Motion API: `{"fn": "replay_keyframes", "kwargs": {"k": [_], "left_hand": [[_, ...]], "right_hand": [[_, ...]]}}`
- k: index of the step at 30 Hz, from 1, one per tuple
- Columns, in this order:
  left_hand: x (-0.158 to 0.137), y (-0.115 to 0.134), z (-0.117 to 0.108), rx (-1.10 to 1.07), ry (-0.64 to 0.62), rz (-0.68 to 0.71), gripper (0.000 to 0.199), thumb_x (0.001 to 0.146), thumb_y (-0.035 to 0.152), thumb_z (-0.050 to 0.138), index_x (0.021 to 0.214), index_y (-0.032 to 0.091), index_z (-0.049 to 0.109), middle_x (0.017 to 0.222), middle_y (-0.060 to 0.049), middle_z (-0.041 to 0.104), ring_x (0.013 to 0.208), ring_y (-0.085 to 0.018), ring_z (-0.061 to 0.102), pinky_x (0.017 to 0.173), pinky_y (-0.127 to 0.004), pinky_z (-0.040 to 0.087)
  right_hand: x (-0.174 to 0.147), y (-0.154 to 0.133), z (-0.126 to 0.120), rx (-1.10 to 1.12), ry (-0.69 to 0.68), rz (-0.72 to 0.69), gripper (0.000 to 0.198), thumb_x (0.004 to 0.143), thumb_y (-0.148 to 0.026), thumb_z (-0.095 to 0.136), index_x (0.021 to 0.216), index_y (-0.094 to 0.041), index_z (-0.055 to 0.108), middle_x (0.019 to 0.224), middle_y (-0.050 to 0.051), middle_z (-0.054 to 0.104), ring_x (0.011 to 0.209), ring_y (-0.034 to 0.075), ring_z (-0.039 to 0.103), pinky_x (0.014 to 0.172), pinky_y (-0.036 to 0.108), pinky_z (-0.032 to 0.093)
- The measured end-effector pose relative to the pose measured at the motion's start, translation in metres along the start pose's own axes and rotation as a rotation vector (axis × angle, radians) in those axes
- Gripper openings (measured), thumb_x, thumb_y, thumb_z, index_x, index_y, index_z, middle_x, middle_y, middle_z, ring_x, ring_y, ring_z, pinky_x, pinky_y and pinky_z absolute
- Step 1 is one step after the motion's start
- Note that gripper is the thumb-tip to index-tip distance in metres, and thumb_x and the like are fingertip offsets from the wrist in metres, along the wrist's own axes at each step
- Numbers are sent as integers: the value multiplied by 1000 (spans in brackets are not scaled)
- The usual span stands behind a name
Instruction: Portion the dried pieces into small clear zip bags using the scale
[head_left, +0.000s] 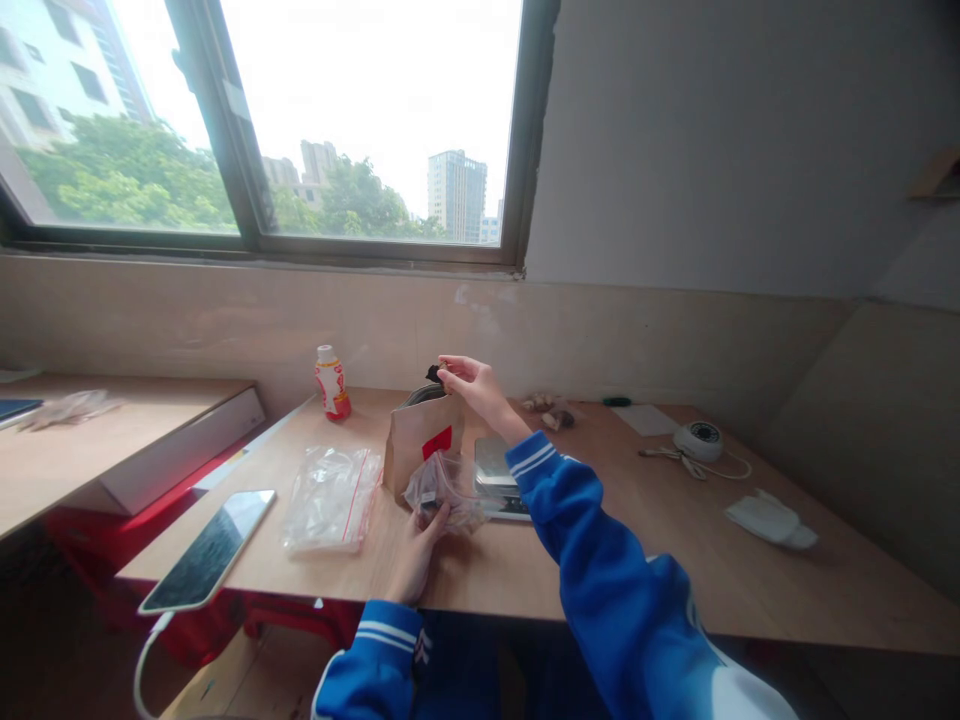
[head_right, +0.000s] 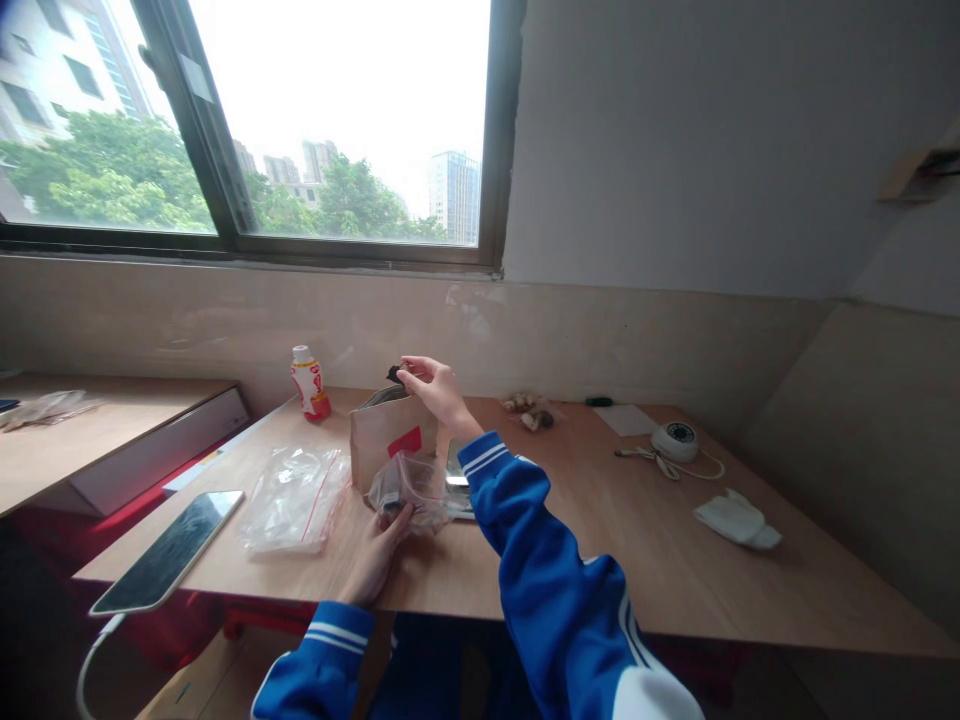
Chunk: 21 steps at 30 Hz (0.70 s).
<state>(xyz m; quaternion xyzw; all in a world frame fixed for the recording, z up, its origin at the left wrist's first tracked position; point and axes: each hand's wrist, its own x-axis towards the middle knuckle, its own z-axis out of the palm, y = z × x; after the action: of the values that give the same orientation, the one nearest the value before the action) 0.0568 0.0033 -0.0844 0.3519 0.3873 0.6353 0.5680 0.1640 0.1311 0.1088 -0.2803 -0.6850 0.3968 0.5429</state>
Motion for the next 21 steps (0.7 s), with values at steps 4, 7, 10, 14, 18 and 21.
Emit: {"fn": "replay_keyframes", "kwargs": {"k": [4,7,10,14,18,21], "left_hand": [[1,-1,-1,21,25,27,47,73,37,72,115,22,60,120,-8,64,121,-29,54,102,-41,44],[2,-1,-2,29,46,35,48,72,36,72,117,23,59,124,-8,62,122,-28,53,101,-39,45],[2,-2,-2,11,52,11,46,72,36,72,114,22,60,121,-9,64,118,-28,55,97,-39,47],[2,-1,-1,-34,70,-25,43,69,37,74,106,18,62,109,-10,68,108,-28,62,93,-40,49],[0,1,2,-28,37,-1,47,65,33,77,108,19,61,114,-9,67,112,-27,60,101,-41,43],[-1,3,2,6,-12,18,45,64,31,79,105,21,63,115,-8,67,115,-27,58,103,-41,41]], "right_hand": [[-1,2,6,-4,-9,-33,38,75,-37,69,106,-16,61,101,7,68,89,16,65,85,31,52],[-8,2,8,-147,-69,-50,35,75,-32,70,106,-18,61,110,7,65,103,18,60,95,34,46],[-21,-2,1,-224,-23,-106,34,79,-29,64,111,-20,59,121,7,59,113,18,54,100,34,42],[-49,-2,-18,-208,-29,-12,22,86,-20,44,95,-16,63,94,6,66,85,15,61,82,29,49],[-83,16,-33,-408,-416,204,25,76,-9,45,81,-13,69,79,5,68,74,15,61,70,25,47],[-103,32,-36,-574,-572,261,27,75,-7,48,83,-13,72,82,6,71,76,17,62,69,24,45]]}}
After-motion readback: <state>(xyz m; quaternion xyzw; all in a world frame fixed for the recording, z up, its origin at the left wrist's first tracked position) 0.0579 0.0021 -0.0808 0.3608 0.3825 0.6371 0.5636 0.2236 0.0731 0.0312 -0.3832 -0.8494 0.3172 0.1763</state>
